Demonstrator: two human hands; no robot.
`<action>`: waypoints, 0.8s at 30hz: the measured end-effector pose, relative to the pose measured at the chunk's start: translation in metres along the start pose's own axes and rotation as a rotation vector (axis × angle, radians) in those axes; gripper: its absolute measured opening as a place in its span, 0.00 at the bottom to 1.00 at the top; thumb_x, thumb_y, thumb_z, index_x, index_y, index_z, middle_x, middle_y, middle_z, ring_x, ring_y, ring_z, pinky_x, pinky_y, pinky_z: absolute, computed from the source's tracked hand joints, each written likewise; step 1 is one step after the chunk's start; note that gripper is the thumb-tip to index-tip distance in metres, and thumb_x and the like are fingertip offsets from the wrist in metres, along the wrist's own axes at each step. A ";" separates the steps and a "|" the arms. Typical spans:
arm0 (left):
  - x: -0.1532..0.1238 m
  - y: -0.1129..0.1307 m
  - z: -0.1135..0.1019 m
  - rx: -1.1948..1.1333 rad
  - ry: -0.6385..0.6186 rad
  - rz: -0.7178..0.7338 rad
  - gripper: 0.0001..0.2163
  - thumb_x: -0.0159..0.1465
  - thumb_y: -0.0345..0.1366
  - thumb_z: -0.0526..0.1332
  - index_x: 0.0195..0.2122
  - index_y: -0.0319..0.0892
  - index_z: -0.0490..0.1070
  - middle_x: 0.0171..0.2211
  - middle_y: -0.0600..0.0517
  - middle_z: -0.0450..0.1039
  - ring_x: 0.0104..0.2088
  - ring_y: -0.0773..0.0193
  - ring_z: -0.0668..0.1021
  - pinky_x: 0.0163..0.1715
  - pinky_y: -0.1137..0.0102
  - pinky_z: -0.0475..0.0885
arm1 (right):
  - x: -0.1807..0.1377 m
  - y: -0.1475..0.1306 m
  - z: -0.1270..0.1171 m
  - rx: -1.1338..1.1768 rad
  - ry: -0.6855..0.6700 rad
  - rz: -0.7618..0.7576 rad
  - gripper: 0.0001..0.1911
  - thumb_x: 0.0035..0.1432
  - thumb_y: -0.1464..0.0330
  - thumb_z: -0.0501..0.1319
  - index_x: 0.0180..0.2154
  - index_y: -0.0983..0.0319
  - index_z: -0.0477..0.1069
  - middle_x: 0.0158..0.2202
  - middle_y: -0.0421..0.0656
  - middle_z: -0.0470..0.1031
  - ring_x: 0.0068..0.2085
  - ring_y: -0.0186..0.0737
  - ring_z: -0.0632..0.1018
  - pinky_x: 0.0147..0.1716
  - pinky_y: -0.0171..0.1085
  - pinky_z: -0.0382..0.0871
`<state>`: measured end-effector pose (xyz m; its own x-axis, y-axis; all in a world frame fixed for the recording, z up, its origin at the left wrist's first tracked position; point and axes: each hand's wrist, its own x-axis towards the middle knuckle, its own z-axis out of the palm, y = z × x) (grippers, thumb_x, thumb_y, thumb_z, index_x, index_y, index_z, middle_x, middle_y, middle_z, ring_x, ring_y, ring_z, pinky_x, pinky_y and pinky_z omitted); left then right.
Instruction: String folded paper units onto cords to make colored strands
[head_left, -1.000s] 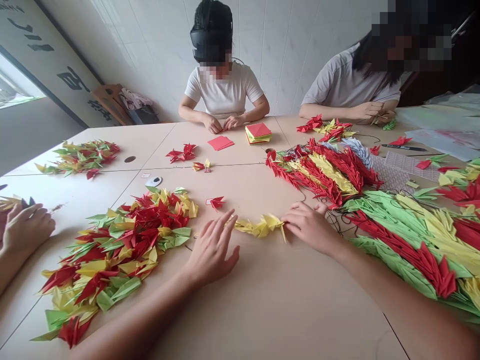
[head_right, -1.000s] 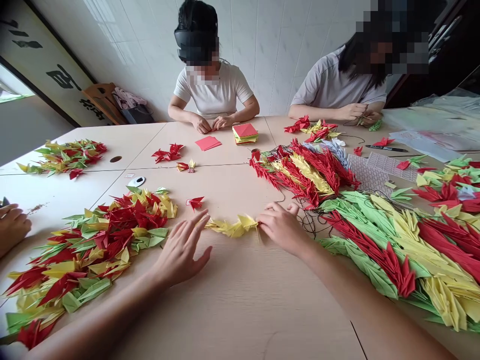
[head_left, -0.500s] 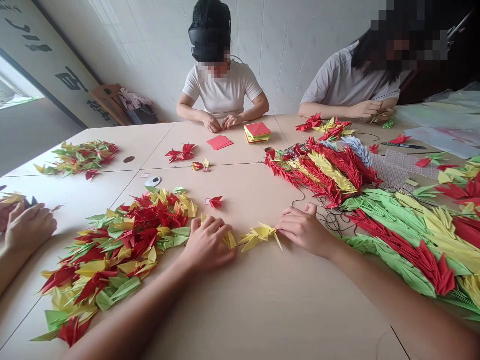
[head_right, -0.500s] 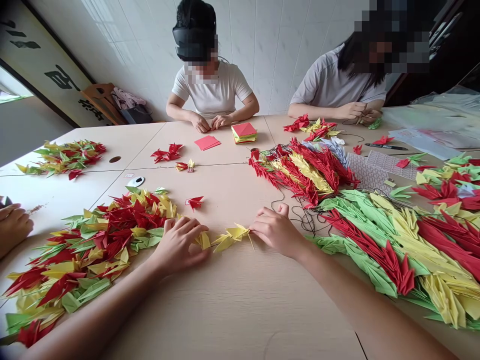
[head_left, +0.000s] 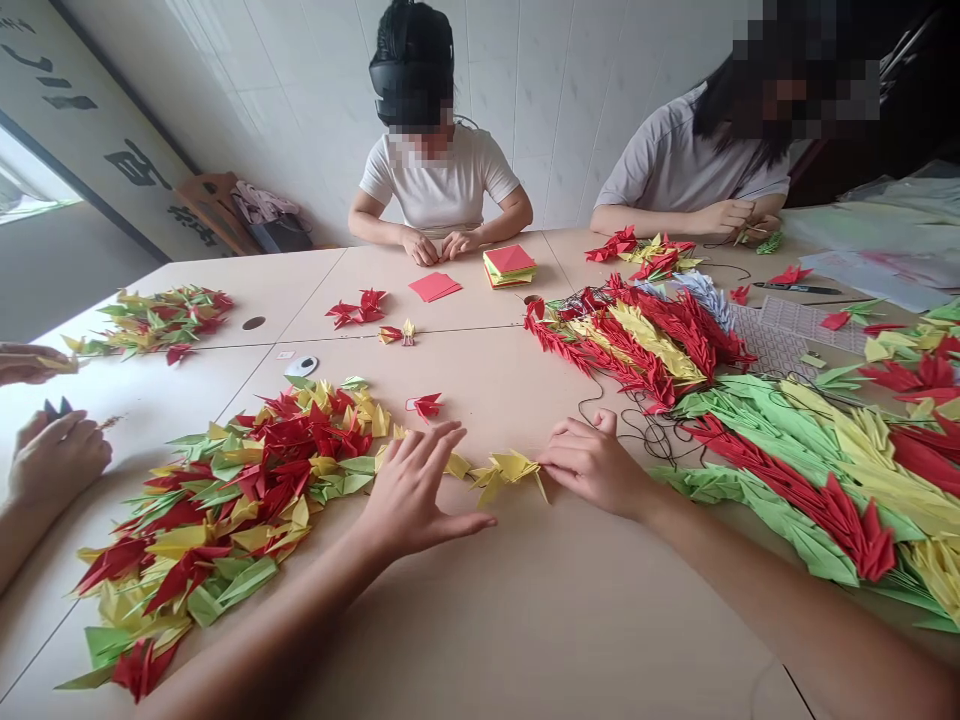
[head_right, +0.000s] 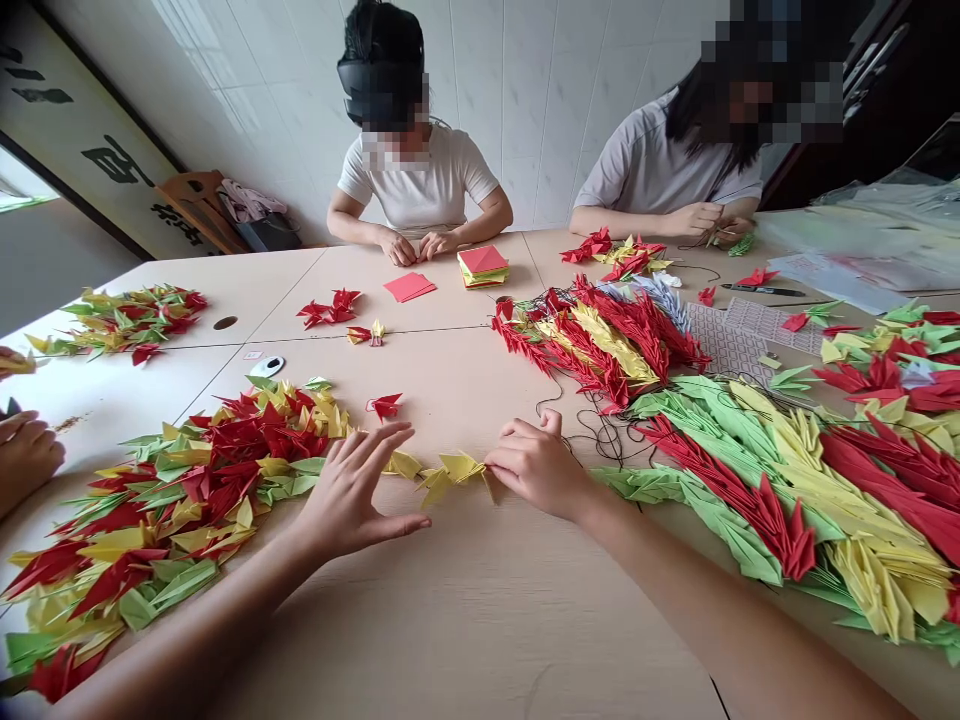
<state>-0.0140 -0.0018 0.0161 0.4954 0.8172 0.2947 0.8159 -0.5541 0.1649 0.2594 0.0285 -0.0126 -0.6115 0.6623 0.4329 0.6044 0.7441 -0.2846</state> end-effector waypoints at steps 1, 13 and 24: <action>0.002 0.006 0.001 -0.062 -0.010 0.002 0.36 0.56 0.61 0.59 0.59 0.42 0.59 0.56 0.42 0.68 0.50 0.49 0.72 0.48 0.57 0.66 | 0.000 -0.001 0.002 -0.006 0.005 -0.016 0.11 0.65 0.70 0.54 0.33 0.57 0.74 0.30 0.38 0.79 0.40 0.36 0.73 0.39 0.43 0.43; 0.018 0.026 0.021 -0.305 -0.174 -0.096 0.13 0.64 0.41 0.59 0.49 0.44 0.68 0.39 0.50 0.77 0.44 0.56 0.74 0.45 0.60 0.61 | 0.000 -0.010 0.010 0.018 0.044 -0.065 0.09 0.61 0.72 0.57 0.28 0.61 0.70 0.26 0.37 0.75 0.39 0.36 0.72 0.39 0.43 0.43; 0.010 0.024 0.022 -0.332 -0.179 -0.104 0.04 0.63 0.33 0.55 0.35 0.44 0.69 0.35 0.52 0.74 0.41 0.58 0.71 0.43 0.60 0.58 | 0.000 -0.015 0.013 -0.017 -0.044 -0.113 0.10 0.58 0.73 0.53 0.24 0.63 0.62 0.26 0.39 0.73 0.36 0.36 0.69 0.38 0.42 0.42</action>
<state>0.0177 -0.0033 0.0026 0.4834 0.8700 0.0969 0.7378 -0.4645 0.4898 0.2437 0.0191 -0.0193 -0.6976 0.5781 0.4233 0.5389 0.8127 -0.2217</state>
